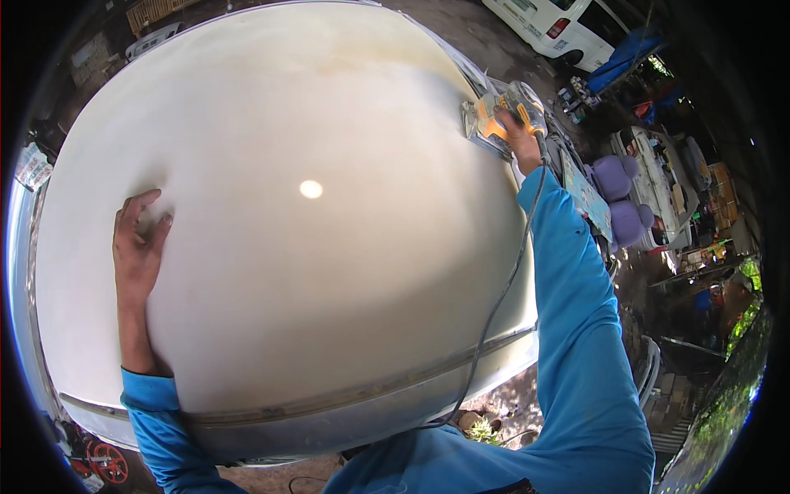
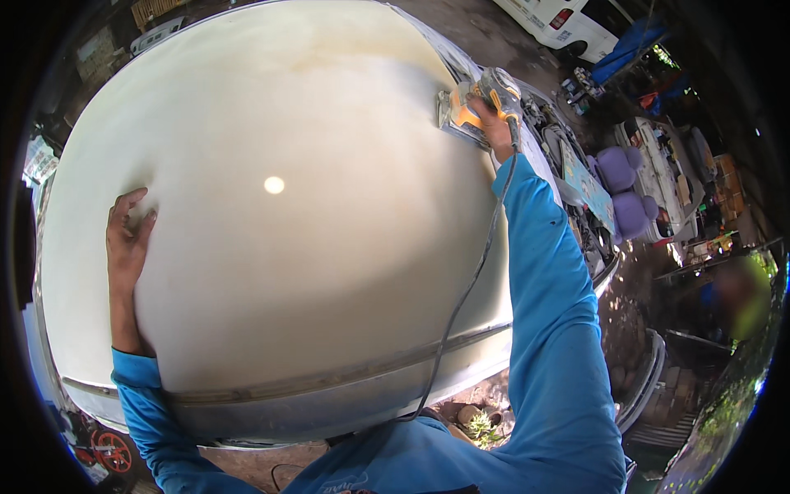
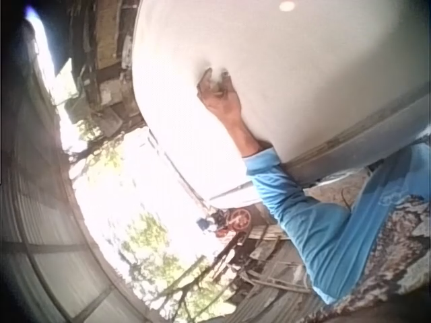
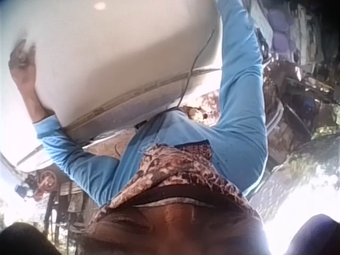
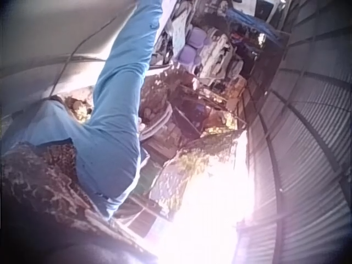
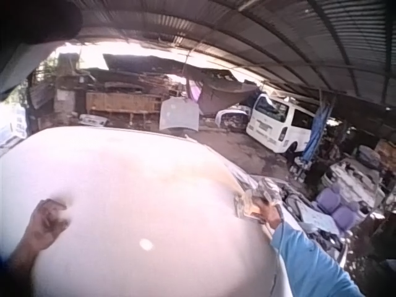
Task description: Sanding the primer on a car roof using an electric sander.
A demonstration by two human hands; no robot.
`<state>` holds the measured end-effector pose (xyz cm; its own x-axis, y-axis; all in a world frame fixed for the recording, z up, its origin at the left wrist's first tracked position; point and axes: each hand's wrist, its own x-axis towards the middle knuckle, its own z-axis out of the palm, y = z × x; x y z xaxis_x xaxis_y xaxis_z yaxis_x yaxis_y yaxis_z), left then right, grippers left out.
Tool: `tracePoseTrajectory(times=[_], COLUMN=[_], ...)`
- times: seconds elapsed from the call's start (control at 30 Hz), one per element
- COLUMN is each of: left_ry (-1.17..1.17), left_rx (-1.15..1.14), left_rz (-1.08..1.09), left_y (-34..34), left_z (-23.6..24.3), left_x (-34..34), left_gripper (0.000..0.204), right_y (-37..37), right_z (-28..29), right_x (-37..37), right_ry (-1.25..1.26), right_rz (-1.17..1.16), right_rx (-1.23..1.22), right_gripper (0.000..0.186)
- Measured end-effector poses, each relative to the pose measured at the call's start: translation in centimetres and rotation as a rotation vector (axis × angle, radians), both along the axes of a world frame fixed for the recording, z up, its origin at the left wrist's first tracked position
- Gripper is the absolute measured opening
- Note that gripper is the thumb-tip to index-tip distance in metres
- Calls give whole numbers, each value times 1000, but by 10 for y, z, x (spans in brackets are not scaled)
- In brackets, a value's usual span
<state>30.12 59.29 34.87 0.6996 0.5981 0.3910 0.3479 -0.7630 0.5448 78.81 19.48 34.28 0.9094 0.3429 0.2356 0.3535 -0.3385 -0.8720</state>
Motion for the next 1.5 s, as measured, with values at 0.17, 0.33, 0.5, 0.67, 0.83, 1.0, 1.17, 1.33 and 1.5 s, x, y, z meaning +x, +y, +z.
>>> tracePoseTrajectory(times=[0.17,0.33,0.5,0.67,0.83,1.0,1.17,1.33,1.5], left_ry=[-32,-18,3,24,29,0,12,-19,4], left_rx=[-7,-5,-3,7,3,-2,-27,-45,-21], left_rz=[-16,-3,7,26,44,22,19,10,-2], left_y=[4,8,4,-4,-3,14,22,21,15], left_z=[0,-1,3,-6,-6,-3,-5,-2,4], left_x=[-1,-1,-3,0,1,-1,2,1,4], left_gripper=[37,37,36,35,35,35,36,37,37], right_y=[-30,-31,-14,3,1,-17,-45,-58,-48], right_z=[3,5,2,-6,-6,4,6,4,8], right_x=[-14,-32,-12,20,20,-14,-47,-75,-74], right_ry=[41,50,76,-137,-124,-49,14,41,-8], right_rz=[-40,-21,-12,-29,-20,-13,-23,-29,4], right_rx=[-21,12,32,-5,10,21,8,40,63], right_gripper=[63,60,59,48,51,51,59,55,51])
